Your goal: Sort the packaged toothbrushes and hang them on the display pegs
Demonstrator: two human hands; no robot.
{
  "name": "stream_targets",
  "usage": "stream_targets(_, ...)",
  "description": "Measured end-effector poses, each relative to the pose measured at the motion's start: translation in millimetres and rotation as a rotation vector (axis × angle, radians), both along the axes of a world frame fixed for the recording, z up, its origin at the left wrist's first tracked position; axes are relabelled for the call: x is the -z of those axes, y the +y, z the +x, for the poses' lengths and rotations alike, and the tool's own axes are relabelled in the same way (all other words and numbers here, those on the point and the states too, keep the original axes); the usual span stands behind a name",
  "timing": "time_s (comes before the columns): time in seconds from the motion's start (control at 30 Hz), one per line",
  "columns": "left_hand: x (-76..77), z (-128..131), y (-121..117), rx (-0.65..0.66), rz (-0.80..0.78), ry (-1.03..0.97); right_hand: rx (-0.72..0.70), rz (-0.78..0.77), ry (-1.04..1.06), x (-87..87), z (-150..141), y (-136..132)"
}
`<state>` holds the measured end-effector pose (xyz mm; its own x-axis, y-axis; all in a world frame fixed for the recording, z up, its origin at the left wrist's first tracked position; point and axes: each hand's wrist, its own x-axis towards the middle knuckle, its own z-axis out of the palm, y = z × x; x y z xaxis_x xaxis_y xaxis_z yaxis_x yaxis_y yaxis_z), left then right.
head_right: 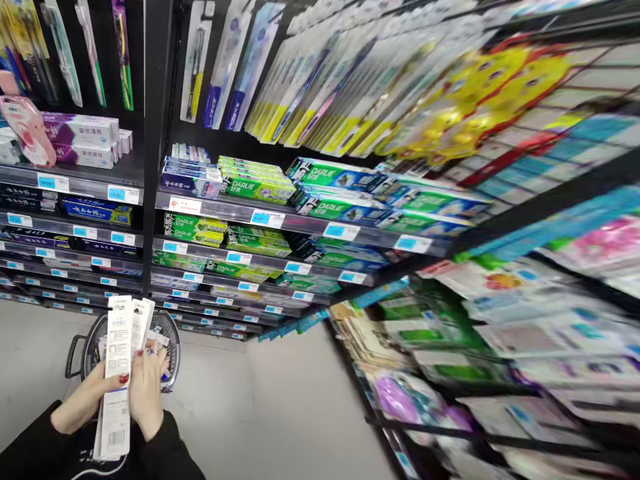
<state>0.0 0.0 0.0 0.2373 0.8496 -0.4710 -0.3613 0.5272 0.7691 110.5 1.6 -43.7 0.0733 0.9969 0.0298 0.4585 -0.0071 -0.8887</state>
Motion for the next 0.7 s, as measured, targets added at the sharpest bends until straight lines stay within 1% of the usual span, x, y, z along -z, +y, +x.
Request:
stream_targets(0.07, -2.2, 2, -1, -0.032, -0.021, -0.025, -0.022, 0.016, 0.062, -7.1, -1, 0)
stream_targets(0.13, -4.2, 4, -3, -0.042, -0.029, -0.053, 0.003, 0.051, 0.103, -14.1, -1, -1)
stream_targets(0.2, -4.7, 5, -4, -0.030, -0.029, -0.098, 0.093, 0.100, 0.130, -21.2, 1, -2)
stream_targets(0.27, -1.7, 4, -5, 0.008, 0.003, -0.096, 0.159, 0.193, 0.116, -29.1, 5, -3)
stream_targets(0.33, 5.6, 3, -4, 0.036, 0.084, -0.017, 0.103, 0.262, 0.069, -37.5, 9, -3)
stream_targets(0.37, 10.4, 2, -4, 0.036, 0.136, 0.039, 0.047, 0.254, 0.046, -41.2, 10, -3)
stream_targets(0.4, 15.3, 2, -3, 0.035, 0.179, 0.091, -0.010, 0.214, 0.033, -44.3, 12, -2)
stream_targets(0.47, 23.3, 1, -2, 0.012, 0.208, 0.158, -0.081, 0.094, 0.058, -47.3, 12, 1)
stream_targets(0.5, 25.4, 0, -1, -0.008, 0.197, 0.169, -0.093, 0.036, 0.111, -47.3, 12, 2)
stream_targets(0.57, 24.7, 0, 0, -0.052, 0.156, 0.161, -0.094, -0.049, 0.316, -45.6, 11, 4)
stream_targets(0.63, 18.6, 0, 1, -0.087, 0.128, 0.142, -0.027, -0.102, 0.590, -45.1, 12, 5)
stream_targets(0.7, 10.8, -1, 1, -0.102, 0.081, 0.127, 0.079, -0.126, 0.824, -48.5, 15, 5)
